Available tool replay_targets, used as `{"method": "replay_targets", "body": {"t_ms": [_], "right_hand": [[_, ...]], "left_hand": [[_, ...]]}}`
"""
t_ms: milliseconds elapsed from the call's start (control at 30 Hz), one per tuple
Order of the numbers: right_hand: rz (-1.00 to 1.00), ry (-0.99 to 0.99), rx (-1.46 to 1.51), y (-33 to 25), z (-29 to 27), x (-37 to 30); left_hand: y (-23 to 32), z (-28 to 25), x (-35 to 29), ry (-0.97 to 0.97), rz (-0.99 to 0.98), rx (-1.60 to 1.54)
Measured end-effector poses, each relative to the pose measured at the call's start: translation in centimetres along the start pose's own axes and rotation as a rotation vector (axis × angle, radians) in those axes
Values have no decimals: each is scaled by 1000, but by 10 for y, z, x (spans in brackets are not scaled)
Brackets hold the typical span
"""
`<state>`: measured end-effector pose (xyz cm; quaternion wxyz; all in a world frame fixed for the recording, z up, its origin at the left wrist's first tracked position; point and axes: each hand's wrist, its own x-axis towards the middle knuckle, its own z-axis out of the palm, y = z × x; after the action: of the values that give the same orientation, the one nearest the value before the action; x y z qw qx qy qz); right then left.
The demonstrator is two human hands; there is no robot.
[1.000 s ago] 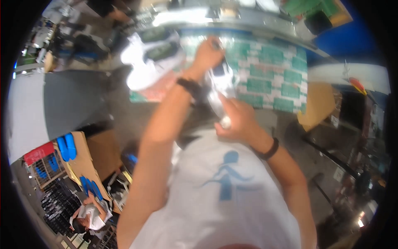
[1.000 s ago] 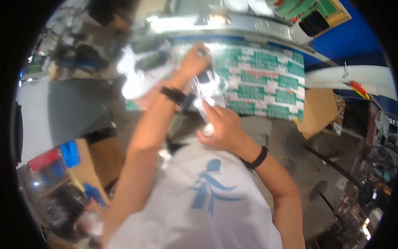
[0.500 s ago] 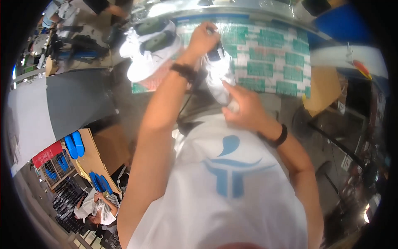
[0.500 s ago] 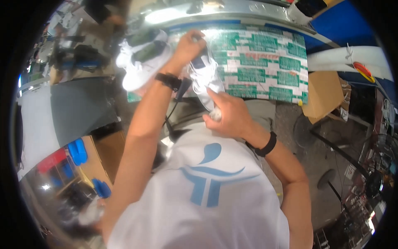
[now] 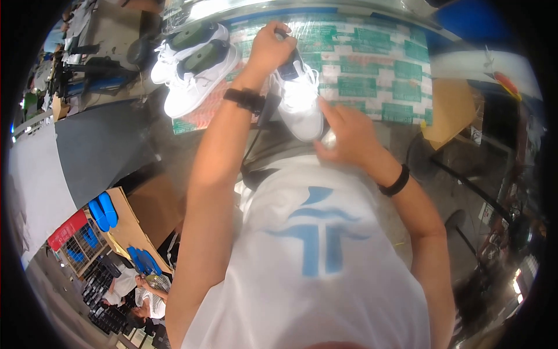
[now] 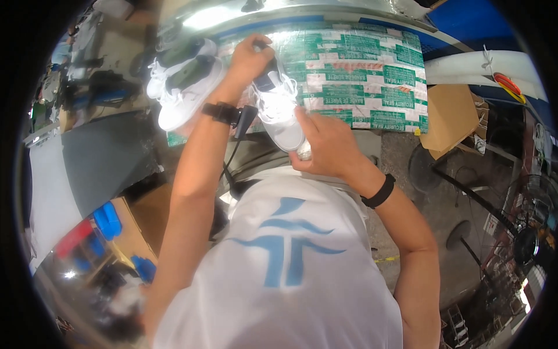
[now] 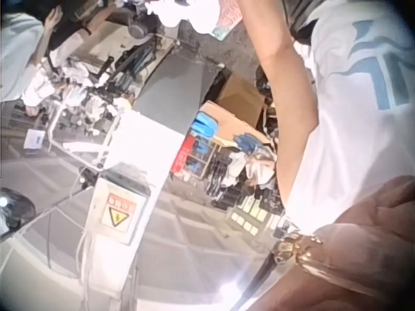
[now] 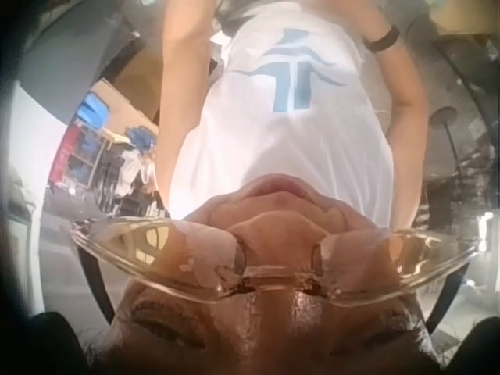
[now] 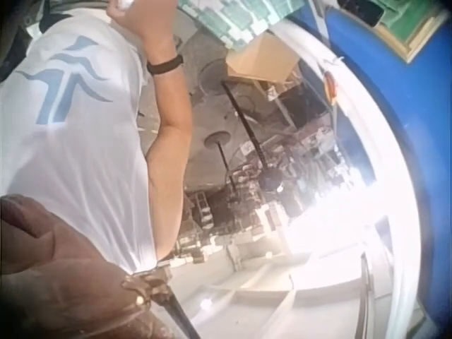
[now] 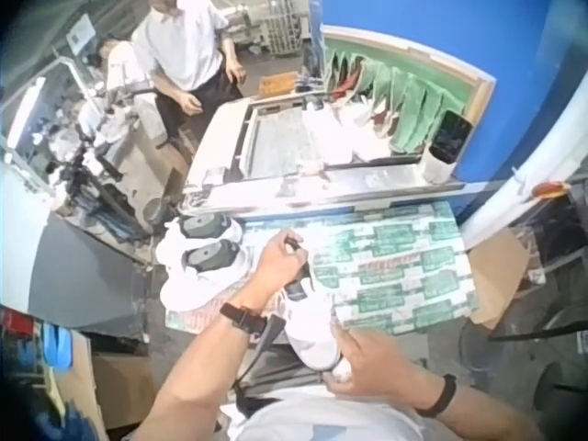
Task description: Insert and pull laces through the eyelets of sneakers on a production line.
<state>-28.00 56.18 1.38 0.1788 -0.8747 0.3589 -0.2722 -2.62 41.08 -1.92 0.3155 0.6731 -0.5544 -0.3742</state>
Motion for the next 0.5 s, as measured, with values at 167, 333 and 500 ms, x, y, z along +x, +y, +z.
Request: {"method": "replay_targets", "body": {"t_ms": [167, 333, 500], "right_hand": [[-32, -72, 65, -3, 4, 20], [-32, -93, 11, 10, 6, 10], [-20, -134, 58, -9, -6, 15]], "left_hand": [[2, 0, 3, -41, -61, -52], [7, -3, 2, -55, -75, -85], [0, -4, 1, -34, -46, -10]]}}
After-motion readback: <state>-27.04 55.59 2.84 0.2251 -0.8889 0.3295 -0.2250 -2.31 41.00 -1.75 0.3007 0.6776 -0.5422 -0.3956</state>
